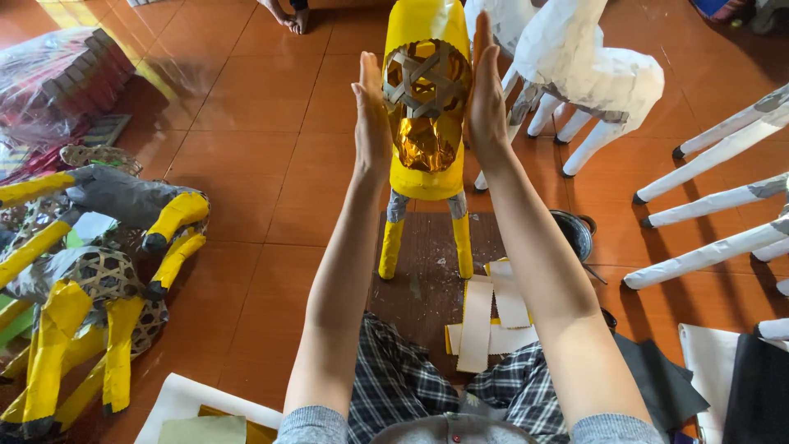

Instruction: Applying yellow paper strips to a craft animal figure

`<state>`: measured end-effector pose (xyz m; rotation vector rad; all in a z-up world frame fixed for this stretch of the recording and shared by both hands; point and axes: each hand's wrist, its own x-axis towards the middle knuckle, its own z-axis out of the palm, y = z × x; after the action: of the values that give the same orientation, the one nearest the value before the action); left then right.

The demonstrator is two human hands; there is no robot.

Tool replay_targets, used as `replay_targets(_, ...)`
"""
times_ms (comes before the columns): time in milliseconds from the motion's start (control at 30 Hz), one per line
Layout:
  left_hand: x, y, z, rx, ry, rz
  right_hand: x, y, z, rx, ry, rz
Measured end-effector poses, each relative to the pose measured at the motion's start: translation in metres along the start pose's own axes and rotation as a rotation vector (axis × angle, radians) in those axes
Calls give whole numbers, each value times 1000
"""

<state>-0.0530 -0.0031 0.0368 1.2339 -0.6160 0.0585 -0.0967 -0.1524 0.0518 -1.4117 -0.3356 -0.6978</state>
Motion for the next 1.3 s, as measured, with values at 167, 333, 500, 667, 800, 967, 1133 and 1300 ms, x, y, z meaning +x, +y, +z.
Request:
replay_targets(167, -7, -7, 9, -420, 19, -99, 6, -8, 11, 196, 10, 49)
replay_targets(333, -10, 3, 12, -471, 21, -193, 11, -2, 7, 13, 27, 114)
replay_targets(500, -8, -8, 2, -429, -48, -113, 6, -14, 8, 10, 32, 179)
replay_targets(667, -30, -25, -32, -49, -34, -88, -34, -25, -19, -58, 139, 403)
replay_targets(800, -136, -107, -102, -223, 85, -314, -158, 80, -96, 100, 246, 503)
replay_targets(967, -358, -368, -159, -796, 475, -802, -428, 230, -125, -808, -362, 1122)
replay_targets(1133, -410, -308, -69, -288, 193, -1071, -527, 286, -133, -1212, -746, 1038)
replay_targets(1300, -440, -367, -45, -46, 6, -1216, -505, 251, -138, -1074, -765, 824)
